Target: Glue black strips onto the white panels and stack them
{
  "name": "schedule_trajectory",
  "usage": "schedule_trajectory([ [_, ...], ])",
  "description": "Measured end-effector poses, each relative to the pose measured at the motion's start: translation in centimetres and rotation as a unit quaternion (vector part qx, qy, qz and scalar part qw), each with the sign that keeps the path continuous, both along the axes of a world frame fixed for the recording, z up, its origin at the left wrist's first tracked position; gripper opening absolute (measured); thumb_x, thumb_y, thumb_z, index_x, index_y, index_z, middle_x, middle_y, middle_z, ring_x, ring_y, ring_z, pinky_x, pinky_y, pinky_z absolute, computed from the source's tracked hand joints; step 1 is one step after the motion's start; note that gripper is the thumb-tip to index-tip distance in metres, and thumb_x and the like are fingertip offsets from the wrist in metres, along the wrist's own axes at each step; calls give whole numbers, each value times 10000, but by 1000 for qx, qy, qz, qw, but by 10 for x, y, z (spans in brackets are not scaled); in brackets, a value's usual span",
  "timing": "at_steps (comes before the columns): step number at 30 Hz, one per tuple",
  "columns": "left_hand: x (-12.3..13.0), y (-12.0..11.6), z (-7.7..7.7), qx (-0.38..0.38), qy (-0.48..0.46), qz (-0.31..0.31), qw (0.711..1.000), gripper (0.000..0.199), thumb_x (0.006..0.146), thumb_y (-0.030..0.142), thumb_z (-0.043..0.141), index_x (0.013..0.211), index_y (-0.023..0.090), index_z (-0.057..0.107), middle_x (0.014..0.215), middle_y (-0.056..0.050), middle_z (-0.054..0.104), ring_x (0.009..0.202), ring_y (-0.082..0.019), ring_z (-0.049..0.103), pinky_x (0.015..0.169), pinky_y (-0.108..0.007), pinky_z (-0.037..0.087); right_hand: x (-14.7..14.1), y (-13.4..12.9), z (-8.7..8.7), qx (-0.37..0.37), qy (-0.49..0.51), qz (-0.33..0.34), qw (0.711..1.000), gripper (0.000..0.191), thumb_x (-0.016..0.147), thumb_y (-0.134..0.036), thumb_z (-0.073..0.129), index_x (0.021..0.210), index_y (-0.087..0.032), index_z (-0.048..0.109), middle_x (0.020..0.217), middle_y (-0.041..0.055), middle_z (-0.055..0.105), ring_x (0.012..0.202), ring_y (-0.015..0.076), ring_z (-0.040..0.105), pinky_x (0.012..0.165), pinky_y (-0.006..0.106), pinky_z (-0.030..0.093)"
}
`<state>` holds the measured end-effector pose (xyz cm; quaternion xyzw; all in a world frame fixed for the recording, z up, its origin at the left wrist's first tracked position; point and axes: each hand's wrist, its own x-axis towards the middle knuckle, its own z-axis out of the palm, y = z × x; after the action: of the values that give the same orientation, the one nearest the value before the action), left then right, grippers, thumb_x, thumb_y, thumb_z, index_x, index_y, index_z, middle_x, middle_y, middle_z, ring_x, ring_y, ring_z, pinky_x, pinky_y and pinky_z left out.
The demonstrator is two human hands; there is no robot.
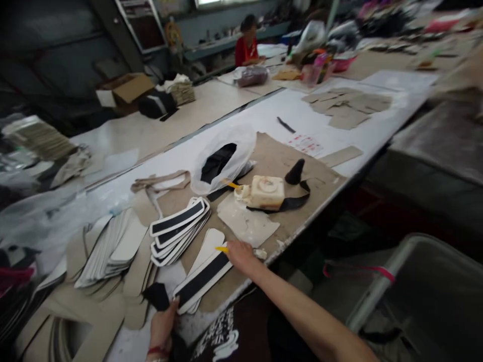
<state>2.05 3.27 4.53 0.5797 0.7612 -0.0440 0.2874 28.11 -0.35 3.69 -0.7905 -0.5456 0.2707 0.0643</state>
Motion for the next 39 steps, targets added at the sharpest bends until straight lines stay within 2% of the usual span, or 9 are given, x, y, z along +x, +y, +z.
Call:
schedule_trajectory([
  [1,-7,0,-10,-55,-2,41,998,435,740,462,479,696,51,615,652,-128,611,684,-251,589,597,-337,438,0,1,-2,0,-6,8,1000,235,835,-335,418,956,-189,557,935,93,610,882,234,570,719,325,416],
  [2,-11,1,-19,-72,-17,69,995,458,724,484,471,620,61,613,567,-131,594,648,-265,588,575,-334,423,1,1,-3,1,-7,17,1000,231,835,-336,414,954,-192,550,939,91,606,884,224,567,721,314,410],
  [4,-16,2,-32,-78,-57,104,990,459,685,505,473,549,86,604,476,-125,565,596,-276,579,543,-332,401,3,0,-5,1,-4,31,999,231,834,-337,409,951,-186,538,945,90,596,894,210,556,733,299,397],
  [7,-18,0,-38,-51,-102,123,986,438,641,519,492,535,108,599,453,-108,555,554,-262,562,512,-324,384,5,-2,-11,-4,-7,41,999,229,834,-335,405,946,-173,523,939,91,586,892,200,545,740,289,384],
  [14,-22,-4,-39,-47,-107,123,986,484,630,573,468,539,117,602,475,-113,566,551,-250,550,510,-322,370,1,4,-23,-26,-21,37,999,219,839,-336,399,922,-171,516,910,85,584,855,190,549,709,276,366],
  [26,-17,-4,-30,-37,-119,131,984,439,660,502,483,631,89,626,592,-144,618,609,-235,578,517,-289,378,3,7,-29,-59,-28,53,996,238,838,-358,394,923,-172,516,884,80,601,835,192,558,686,263,349],
  [30,-16,-3,-27,-41,-101,141,984,431,643,510,502,614,98,626,571,-138,612,614,-240,582,529,-289,385,4,8,-30,-55,-24,64,996,242,841,-357,387,921,-171,519,870,75,604,829,188,558,684,257,343],
  [39,-17,-1,-32,-50,-101,142,984,460,627,536,502,612,93,626,520,-128,594,607,-264,575,518,-310,381,6,13,-27,-76,-22,52,995,273,830,-397,405,904,-175,546,881,67,614,851,185,559,697,247,348],
])
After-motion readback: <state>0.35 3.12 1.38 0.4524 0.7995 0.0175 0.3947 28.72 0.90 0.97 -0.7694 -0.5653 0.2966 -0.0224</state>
